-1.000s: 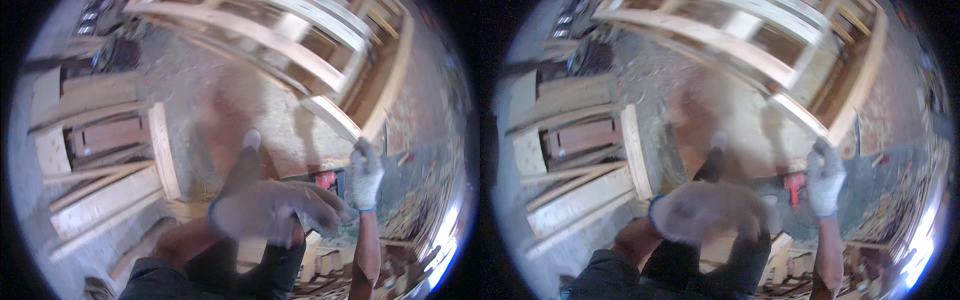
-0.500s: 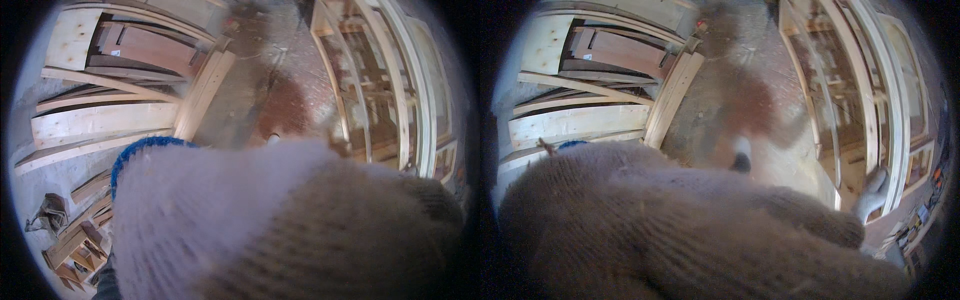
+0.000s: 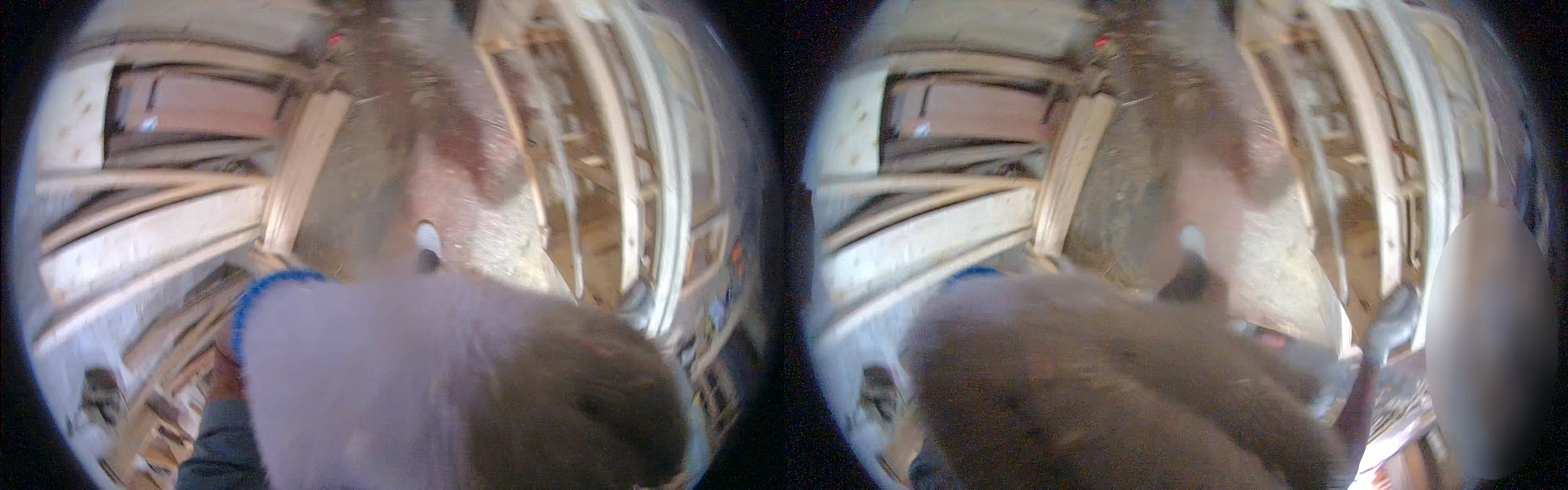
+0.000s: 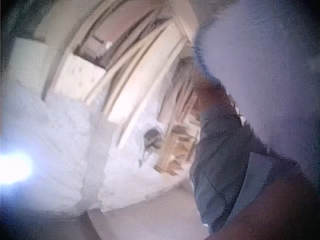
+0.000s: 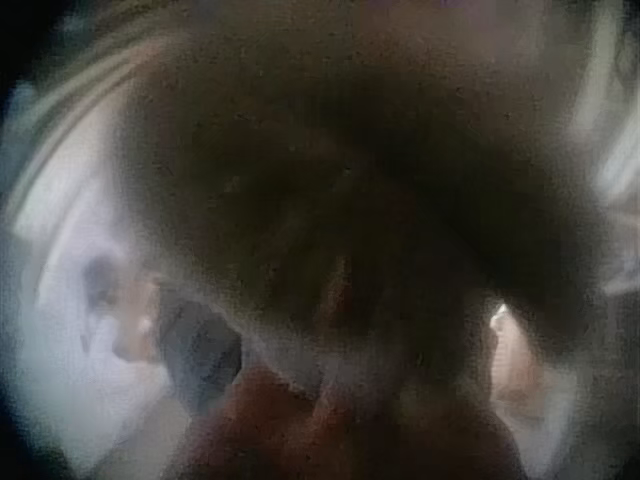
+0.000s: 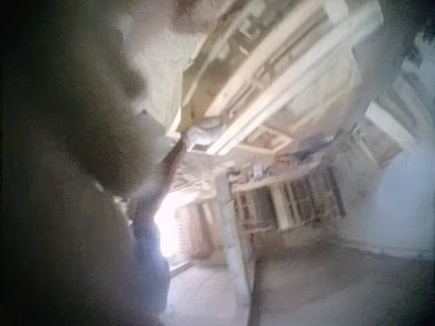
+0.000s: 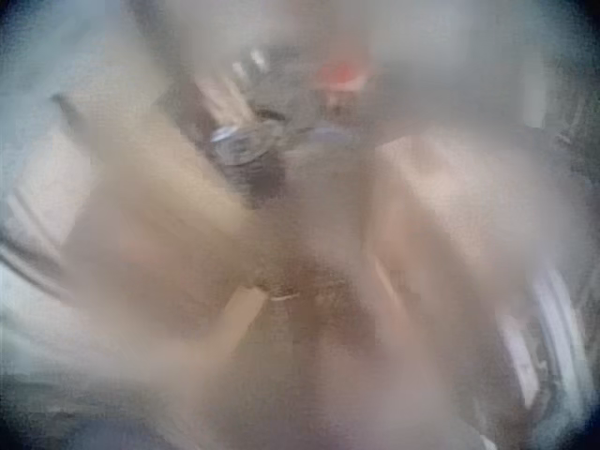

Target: The person measures and marks wooden planks, then assembles them into a box-like structure using a hammer and nail gun. They repeatedly position and secure wooden pieces to form a frame.

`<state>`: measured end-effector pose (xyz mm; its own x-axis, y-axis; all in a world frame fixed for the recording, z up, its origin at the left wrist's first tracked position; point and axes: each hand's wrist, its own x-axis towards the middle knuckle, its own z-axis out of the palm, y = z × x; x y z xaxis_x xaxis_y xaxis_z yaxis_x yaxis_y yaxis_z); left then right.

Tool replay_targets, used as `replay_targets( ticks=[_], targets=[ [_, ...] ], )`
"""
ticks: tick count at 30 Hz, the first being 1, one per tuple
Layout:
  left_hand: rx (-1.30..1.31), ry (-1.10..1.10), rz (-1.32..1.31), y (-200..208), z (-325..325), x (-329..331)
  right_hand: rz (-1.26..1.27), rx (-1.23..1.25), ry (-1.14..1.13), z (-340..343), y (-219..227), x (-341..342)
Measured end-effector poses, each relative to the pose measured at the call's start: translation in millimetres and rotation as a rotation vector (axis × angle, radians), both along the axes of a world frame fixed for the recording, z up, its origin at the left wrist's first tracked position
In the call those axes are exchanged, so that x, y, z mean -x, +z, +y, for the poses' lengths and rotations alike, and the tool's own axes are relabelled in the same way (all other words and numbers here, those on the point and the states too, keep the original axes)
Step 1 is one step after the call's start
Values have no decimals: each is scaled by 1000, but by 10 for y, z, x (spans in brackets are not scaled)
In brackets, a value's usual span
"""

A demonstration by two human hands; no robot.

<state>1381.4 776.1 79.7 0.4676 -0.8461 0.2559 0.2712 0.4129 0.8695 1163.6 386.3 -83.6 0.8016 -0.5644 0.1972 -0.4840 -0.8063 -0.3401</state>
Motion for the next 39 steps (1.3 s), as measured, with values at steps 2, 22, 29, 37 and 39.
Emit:
replay_targets(
  ticks=[2,22,29,37,39],
  targets=[
    [-103,46,34,-35,-278,-4,44,34,28,15,49,-48],
    [-650,190,-1583,-1389,-5190,2100,-431,-791,-111,-454,988,1916],
    [-784,327,-1966,-1547,-5284,2335,-835,-364,-135,-1369,2369,3246],
    [-672,279,-1946,-1616,-5247,2323,-754,-600,-518,-2181,3758,3549],
    [-795,263,-1843,-1691,-5236,2292,-658,-627,-328,-2499,3575,3669]
  ],
)
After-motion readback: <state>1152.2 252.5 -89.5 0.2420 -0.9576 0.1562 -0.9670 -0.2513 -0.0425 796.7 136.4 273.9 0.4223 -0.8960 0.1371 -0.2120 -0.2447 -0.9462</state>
